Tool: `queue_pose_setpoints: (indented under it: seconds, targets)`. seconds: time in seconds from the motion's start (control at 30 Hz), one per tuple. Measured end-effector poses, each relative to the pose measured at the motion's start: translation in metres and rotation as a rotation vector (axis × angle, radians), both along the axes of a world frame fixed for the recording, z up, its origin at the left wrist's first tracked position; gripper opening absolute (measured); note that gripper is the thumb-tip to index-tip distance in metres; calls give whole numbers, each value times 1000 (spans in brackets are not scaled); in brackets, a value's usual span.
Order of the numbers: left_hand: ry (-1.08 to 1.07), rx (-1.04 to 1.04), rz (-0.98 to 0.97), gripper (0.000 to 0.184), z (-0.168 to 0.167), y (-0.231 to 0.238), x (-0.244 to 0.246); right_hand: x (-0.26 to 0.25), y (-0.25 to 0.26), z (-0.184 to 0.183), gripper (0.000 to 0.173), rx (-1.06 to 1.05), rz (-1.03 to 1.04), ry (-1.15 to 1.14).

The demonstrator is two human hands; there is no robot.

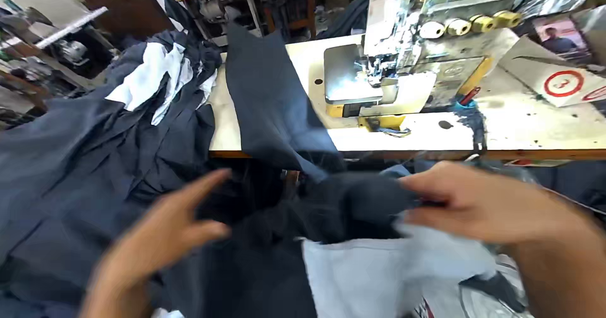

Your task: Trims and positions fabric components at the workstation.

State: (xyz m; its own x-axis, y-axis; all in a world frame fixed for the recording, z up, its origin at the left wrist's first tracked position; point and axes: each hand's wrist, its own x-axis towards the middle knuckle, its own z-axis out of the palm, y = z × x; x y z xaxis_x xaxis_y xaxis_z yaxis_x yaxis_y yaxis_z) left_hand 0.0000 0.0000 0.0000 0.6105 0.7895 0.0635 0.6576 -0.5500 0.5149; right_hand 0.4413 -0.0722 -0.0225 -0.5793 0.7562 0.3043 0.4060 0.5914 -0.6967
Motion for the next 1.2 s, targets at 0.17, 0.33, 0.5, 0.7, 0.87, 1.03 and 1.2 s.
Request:
queue_pose_setpoints:
  seconds: [0.17,0.33,0.5,0.7,0.87,1.03,1.2]
  targets:
    - [-434,-393,-578,42,-101,-8,163,-66,-11,-36,18,-37,-111,-71]
    - [-493,-366,-493,26,-120,9,145,-1,-30,-75,41,-82,-639,-8]
    - [-646,-540,-398,20,-140,7,143,-13,-20,-151,32,-523,-460,545]
    - [-279,-885,-764,78,-130,65,107,-20,-7,-159,8,-573,-379,611]
    - [-85,-294,-593,110,-97,39,156,-27,0,-166,9,-743,-504,588]
    - [-172,-234,-477,18,-139,22,198,-30,-9,-174,13,-626,-758,507]
    - [-181,-336,-376,42,-173,55,186,-26,-34,-191,50,-579,-625,192]
